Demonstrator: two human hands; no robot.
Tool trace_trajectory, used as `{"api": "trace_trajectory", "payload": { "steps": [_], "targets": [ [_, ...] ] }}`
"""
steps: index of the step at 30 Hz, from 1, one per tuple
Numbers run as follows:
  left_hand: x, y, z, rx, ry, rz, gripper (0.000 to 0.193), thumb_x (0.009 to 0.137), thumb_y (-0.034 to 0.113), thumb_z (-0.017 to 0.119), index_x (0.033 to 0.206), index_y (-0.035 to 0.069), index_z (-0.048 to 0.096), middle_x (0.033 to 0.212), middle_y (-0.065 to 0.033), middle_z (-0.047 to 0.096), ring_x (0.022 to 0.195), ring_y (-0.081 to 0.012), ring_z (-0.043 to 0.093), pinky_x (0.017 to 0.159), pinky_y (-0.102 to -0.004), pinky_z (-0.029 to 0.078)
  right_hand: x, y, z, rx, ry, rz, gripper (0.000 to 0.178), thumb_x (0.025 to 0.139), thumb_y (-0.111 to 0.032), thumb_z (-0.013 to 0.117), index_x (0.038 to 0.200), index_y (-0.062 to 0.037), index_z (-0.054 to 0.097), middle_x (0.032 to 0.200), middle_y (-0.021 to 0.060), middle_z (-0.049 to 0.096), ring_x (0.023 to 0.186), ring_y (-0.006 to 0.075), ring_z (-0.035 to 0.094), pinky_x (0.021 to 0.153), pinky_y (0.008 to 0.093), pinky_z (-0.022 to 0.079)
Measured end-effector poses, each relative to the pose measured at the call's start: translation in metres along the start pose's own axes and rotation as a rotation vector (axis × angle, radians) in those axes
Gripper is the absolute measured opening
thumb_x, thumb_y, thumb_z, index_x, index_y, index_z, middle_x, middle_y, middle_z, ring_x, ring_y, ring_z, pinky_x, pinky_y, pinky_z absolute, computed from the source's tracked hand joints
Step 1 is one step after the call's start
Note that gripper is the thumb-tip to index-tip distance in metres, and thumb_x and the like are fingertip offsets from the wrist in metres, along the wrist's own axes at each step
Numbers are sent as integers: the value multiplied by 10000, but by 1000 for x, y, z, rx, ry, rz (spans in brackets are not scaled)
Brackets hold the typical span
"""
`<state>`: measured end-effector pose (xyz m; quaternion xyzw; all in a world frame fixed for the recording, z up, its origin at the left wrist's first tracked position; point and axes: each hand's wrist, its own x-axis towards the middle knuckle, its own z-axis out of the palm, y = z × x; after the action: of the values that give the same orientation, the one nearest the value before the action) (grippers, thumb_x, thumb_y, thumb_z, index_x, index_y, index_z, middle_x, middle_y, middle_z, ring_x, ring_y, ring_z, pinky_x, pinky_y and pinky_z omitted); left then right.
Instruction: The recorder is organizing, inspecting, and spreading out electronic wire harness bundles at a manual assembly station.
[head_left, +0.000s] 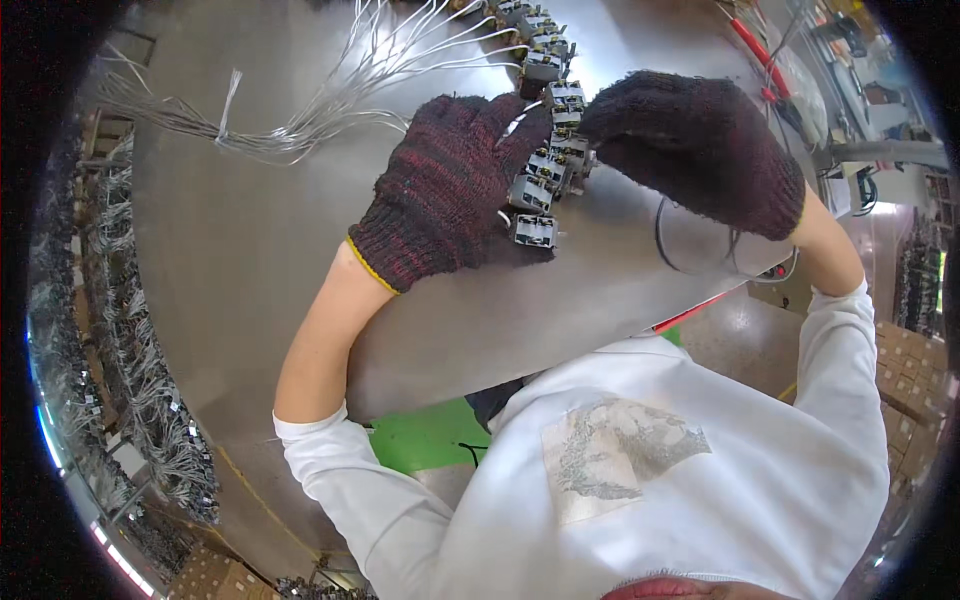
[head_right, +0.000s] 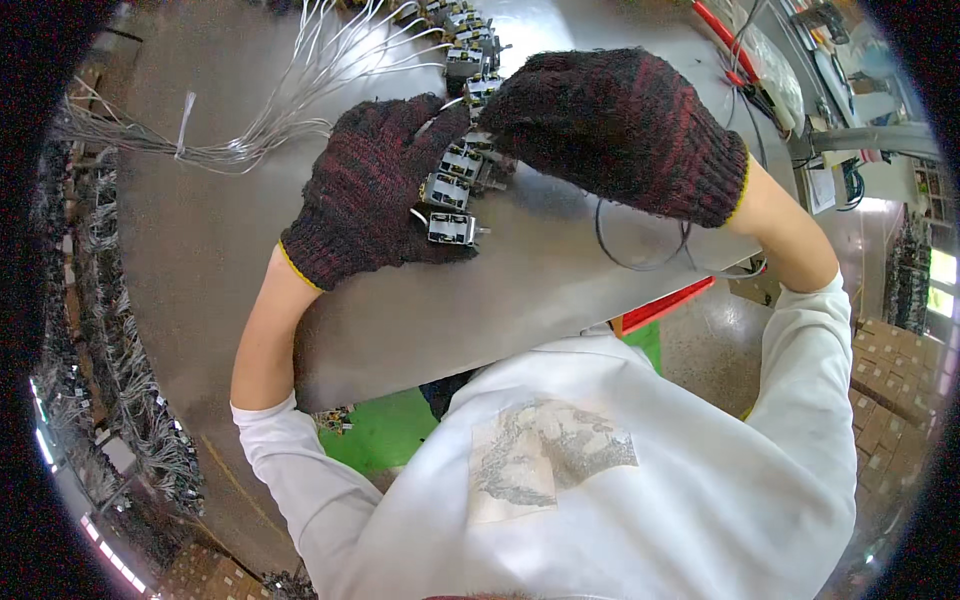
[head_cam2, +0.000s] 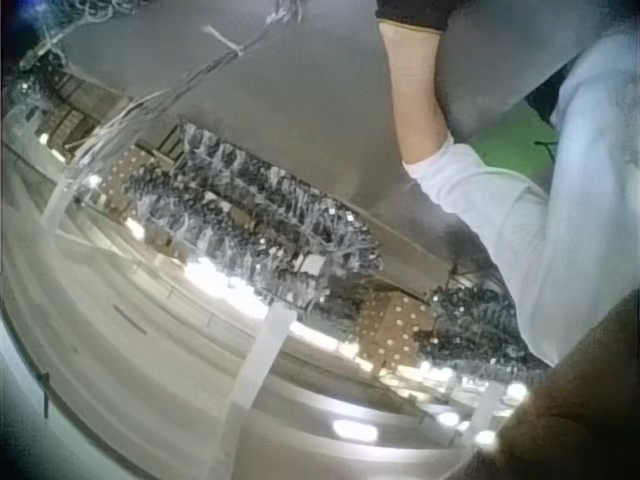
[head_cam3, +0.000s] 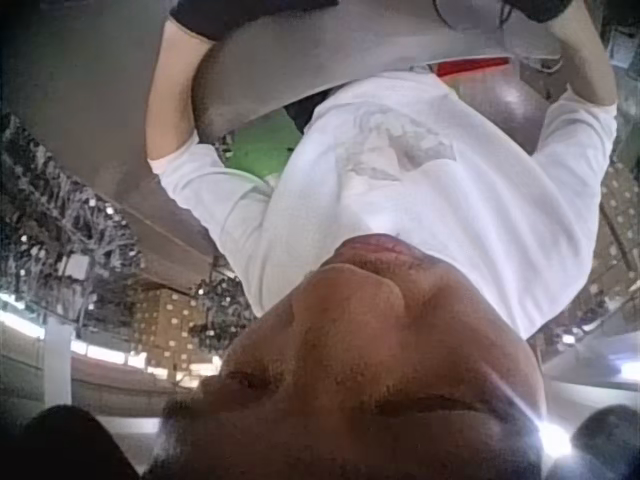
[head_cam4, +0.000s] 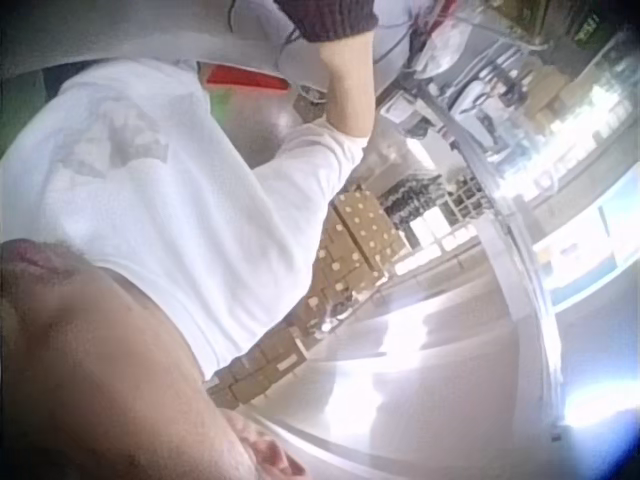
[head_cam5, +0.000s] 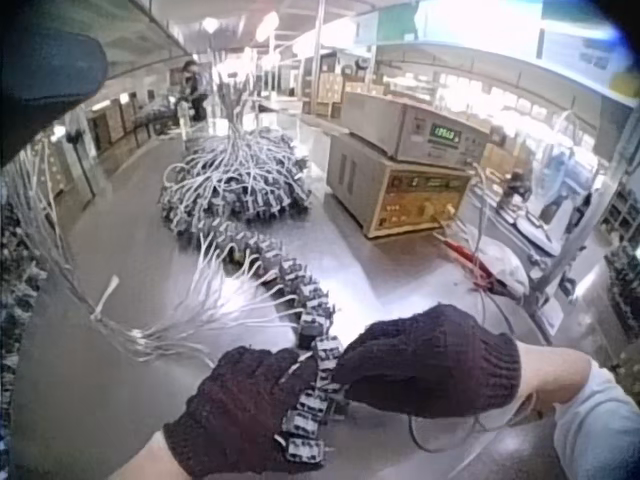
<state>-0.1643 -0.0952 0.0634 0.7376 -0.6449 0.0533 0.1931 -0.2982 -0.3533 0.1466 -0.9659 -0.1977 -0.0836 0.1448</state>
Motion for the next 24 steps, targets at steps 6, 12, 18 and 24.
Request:
{"api": "trace_trajectory", "payload": {
  "steps": [6,12,18,24],
  "targets": [
    [-4,0,3,-29,0,-9,1204,692,676,940,1650,86,512,1554,-215,578,1355,-430,580,1181,-591,431,-2,-13,-4,-221,-226,19,249,933,-74,852,1179,-77,809,1165,124,807,896,315,799,803,388,655],
    [-5,-3,9,3,33,0,1202,697,710,915,1650,95,517,1567,-210,566,1333,-412,587,1170,-574,435,-3,-1,7,-17,32,-12,226,980,-245,773,1187,-192,848,1155,46,825,897,281,801,741,386,640],
    [-6,-2,15,73,73,20,1201,715,766,877,1647,96,522,1558,-207,572,1334,-408,583,1161,-584,432,-11,-11,10,-200,-22,-18,255,946,-194,836,1201,-185,835,1196,36,815,882,285,796,750,388,647],
    [-6,-2,15,34,43,-12,1206,702,730,924,1671,142,510,1550,-205,594,1387,-429,587,1199,-598,425,-8,-6,4,-282,-138,-74,292,933,-189,853,1224,-187,824,1246,19,802,871,267,794,733,382,645]
  ]
}}
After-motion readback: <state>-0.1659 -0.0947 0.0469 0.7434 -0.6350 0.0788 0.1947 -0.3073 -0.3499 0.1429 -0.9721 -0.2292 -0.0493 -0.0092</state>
